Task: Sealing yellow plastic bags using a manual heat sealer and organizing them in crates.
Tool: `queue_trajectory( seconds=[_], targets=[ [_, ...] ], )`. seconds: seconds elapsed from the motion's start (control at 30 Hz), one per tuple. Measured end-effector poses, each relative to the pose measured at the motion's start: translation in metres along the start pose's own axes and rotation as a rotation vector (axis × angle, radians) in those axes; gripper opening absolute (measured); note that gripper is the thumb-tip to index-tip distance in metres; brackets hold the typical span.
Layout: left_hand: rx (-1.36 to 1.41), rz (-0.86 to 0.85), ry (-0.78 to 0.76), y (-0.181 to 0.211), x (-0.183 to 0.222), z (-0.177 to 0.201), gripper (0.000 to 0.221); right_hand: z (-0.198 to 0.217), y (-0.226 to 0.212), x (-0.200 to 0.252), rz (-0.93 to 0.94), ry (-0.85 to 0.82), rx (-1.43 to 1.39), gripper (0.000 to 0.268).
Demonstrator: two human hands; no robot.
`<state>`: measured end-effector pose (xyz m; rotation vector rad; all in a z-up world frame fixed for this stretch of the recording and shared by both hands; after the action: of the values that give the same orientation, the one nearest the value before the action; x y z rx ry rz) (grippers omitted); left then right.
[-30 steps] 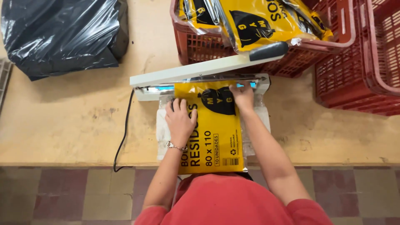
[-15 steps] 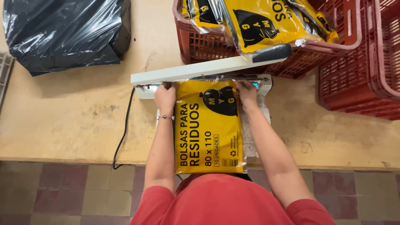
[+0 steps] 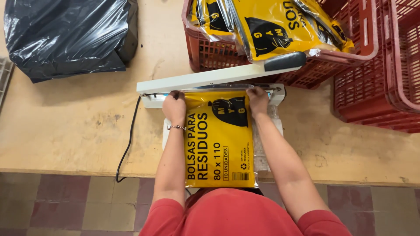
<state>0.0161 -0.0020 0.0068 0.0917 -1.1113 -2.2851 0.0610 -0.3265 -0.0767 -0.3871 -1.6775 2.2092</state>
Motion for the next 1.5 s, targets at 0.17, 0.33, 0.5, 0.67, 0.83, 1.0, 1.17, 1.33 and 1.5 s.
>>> queue_trajectory(
  seconds=[0.17,0.33,0.5,0.67,0.83,1.0,1.17,1.33,1.5],
  targets=[
    [0.029,0.017,0.032,-0.002,-0.001,0.000,0.031,-0.005,0.025,-0.015,-0.019,0.014,0.030,0.006],
    [0.074,-0.024,0.000,-0.009,-0.003,0.006,0.037,-0.012,0.058,-0.028,-0.047,0.063,0.176,0.013],
    [-0.082,-0.048,0.036,-0.015,0.002,0.008,0.041,-0.024,0.057,-0.026,-0.108,0.106,0.463,0.024],
    [-0.014,-0.111,0.010,0.001,0.028,0.027,0.043,-0.018,0.011,0.000,0.154,0.155,0.156,0.005],
    [0.249,-0.302,0.085,-0.045,0.004,-0.016,0.026,-0.001,-0.033,0.015,0.041,0.071,0.187,0.018],
    [0.203,-0.274,0.084,-0.044,-0.003,-0.014,0.017,0.006,-0.063,0.038,0.085,0.003,0.133,0.025],
    [0.155,-0.175,0.059,-0.007,0.030,0.012,0.014,0.011,-0.074,0.049,0.029,-0.085,0.171,0.024],
    [0.242,-0.305,0.077,0.039,0.070,0.044,0.018,0.010,-0.082,0.053,0.004,-0.063,0.204,0.030],
    [0.189,-0.195,0.107,0.016,0.047,0.021,0.009,0.006,-0.075,0.050,0.017,-0.039,0.258,0.028]
  ],
)
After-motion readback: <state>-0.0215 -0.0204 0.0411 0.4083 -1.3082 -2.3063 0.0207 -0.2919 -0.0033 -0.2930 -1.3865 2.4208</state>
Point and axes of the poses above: each hand's wrist, its own x-axis away from the middle knuckle, its own z-axis out of the back of the hand, y = z × x, the point moved 1 cm from there along -x, towards the middle knuckle, and after that the axes turned 1 degree about -x, right-handed, at the moved point
